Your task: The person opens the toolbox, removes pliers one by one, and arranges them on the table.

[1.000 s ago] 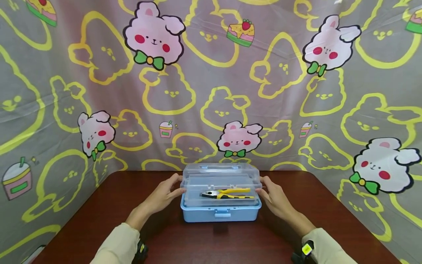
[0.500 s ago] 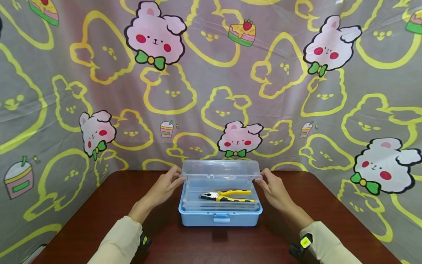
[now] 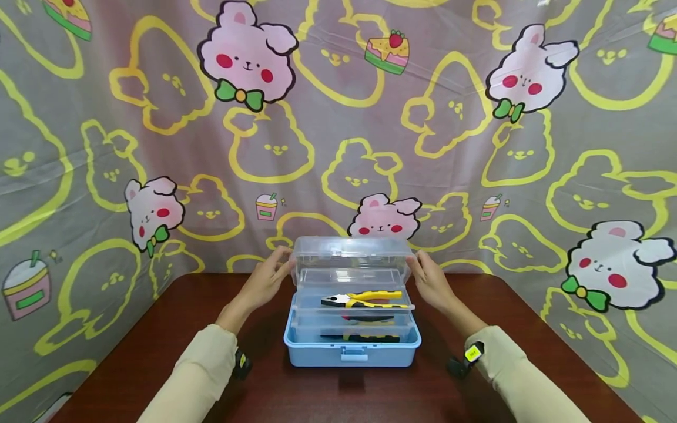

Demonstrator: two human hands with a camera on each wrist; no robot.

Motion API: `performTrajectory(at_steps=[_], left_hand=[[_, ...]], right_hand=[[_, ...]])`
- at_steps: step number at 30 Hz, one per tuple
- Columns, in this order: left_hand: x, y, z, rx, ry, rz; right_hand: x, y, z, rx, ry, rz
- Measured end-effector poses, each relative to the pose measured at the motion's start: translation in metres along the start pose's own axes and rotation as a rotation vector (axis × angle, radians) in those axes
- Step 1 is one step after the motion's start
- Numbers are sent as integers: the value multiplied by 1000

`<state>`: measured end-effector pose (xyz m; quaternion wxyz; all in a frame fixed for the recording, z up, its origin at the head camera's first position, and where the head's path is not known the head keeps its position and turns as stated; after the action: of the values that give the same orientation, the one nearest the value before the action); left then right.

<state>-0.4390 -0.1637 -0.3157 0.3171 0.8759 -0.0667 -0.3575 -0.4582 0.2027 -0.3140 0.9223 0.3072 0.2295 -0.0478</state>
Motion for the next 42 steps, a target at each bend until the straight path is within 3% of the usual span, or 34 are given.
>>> performTrajectory(at_steps=[7, 13, 16, 20, 27, 31, 34, 42], left_hand=[[-12, -4, 16, 57, 39, -62], [-19, -12, 39, 226, 139, -141], [-19, -18, 49, 294, 196, -154], [-21, -28, 58, 326, 248, -119], [-25, -45, 66, 410, 277, -55], [-22, -50, 71, 358, 264, -18], [-19, -52, 74, 319, 257, 6], [-14, -59, 77, 353, 291, 45]], right_hand=[[-25, 2, -17, -103, -49, -11], [-41, -8, -28, -188, -110, 25], [-48, -19, -32, -229, -131, 83], [-52, -33, -42, -260, -170, 170], [-52, -48, -61, -300, -291, 267], [-50, -57, -66, -289, -336, 325], [-50, -62, -63, -266, -316, 353], [-49, -61, -62, -168, -304, 370]])
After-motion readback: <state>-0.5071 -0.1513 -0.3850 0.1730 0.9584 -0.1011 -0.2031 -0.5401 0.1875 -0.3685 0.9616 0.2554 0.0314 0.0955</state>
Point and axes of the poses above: each hand's wrist, its own x-axis away from the middle knuckle, its own y-axis out of the back of the hand, z = x × y, the point moved 8 cm from there along -x, towards the middle knuckle, and after that the axes turned 10 degrees about -y, right-handed, at the moved point
